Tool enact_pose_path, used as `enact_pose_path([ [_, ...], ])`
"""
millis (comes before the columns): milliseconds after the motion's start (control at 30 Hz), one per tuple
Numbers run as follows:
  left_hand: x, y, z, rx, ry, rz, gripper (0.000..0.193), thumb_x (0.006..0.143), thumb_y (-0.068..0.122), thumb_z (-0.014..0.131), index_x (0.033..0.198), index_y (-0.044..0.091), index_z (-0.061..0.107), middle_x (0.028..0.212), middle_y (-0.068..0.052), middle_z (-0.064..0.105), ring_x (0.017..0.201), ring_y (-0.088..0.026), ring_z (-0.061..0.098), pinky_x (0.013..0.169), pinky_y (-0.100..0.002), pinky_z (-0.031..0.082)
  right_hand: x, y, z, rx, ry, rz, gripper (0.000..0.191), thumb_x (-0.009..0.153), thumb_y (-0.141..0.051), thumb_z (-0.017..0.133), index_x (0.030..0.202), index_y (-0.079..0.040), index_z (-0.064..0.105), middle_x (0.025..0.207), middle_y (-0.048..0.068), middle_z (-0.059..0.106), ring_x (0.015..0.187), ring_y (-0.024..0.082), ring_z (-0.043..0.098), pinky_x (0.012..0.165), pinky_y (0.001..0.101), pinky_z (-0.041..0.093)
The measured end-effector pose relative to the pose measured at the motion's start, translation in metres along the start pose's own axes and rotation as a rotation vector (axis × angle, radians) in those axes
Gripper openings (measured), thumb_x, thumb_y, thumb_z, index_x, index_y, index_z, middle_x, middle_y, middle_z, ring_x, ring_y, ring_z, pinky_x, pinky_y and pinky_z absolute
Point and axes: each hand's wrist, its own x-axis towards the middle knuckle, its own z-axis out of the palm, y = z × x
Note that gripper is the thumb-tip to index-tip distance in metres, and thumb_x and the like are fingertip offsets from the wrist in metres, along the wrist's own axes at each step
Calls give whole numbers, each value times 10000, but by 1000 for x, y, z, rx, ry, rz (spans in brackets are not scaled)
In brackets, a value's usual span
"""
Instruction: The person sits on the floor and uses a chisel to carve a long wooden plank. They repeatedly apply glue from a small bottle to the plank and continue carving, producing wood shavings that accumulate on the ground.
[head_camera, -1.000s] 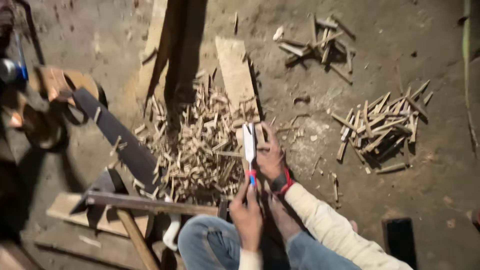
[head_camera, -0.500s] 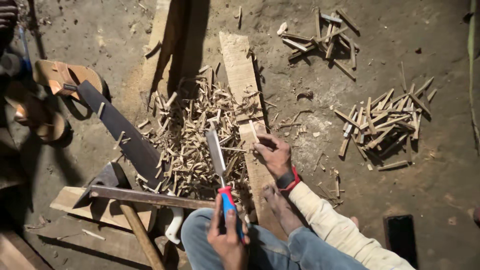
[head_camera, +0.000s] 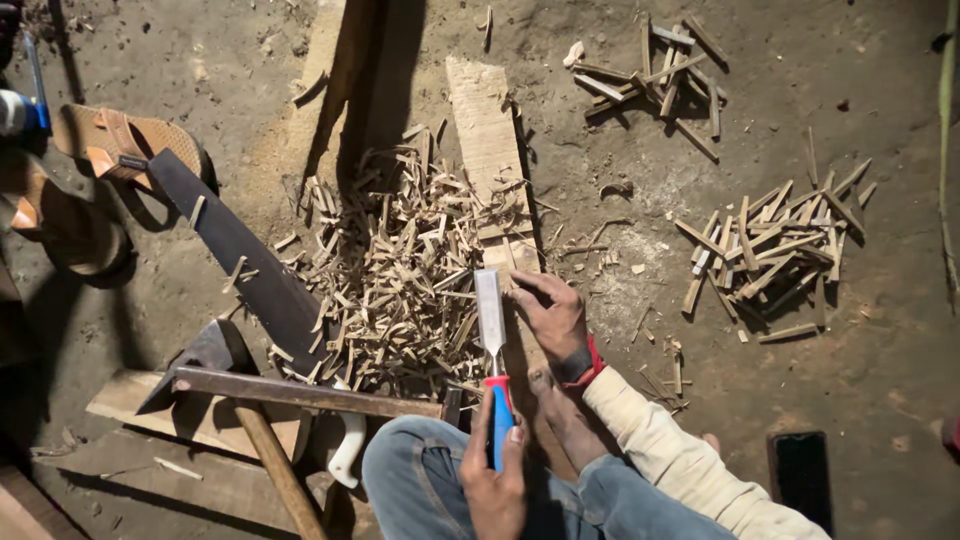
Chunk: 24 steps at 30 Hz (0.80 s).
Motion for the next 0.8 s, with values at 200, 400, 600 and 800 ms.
enact_pose_path([
  [200, -3, 6, 5, 102, -12, 116, 474, 954, 66, 606, 1425, 18, 587, 1086, -98, 766, 913, -134, 722, 828, -280, 561, 5, 0, 5, 184, 0, 336, 597, 854, -38, 757, 1394, -142, 525, 1122, 105, 767, 971, 148, 766, 835, 297, 636],
  [400, 1, 8, 17, 194, 69, -153, 454, 923, 110, 622, 1374, 104, 671, 918, -135, 794, 757, -179, 708, 713, -308, 581, 2, 8, 13, 189, 51, 300, 659, 856, -57, 777, 1432, -153, 470, 981, 89, 802, 907, 158, 775, 790, 299, 628],
  [600, 1, 13, 22, 227, 102, -59, 435, 921, 111, 632, 1353, 72, 656, 1069, -143, 805, 865, -179, 770, 791, -312, 584, -3, 14, 19, 211, 97, 306, 644, 852, -41, 775, 1417, -151, 486, 969, 86, 799, 902, 148, 773, 754, 285, 611],
  [800, 25, 18, 38, 191, 137, 95, 383, 948, 106, 616, 1314, 7, 670, 1132, -182, 791, 999, -219, 781, 876, -340, 580, -4, 16, 20, 166, 136, 198, 630, 841, -6, 753, 1395, -148, 487, 1141, 56, 760, 916, 164, 775, 737, 286, 617],
])
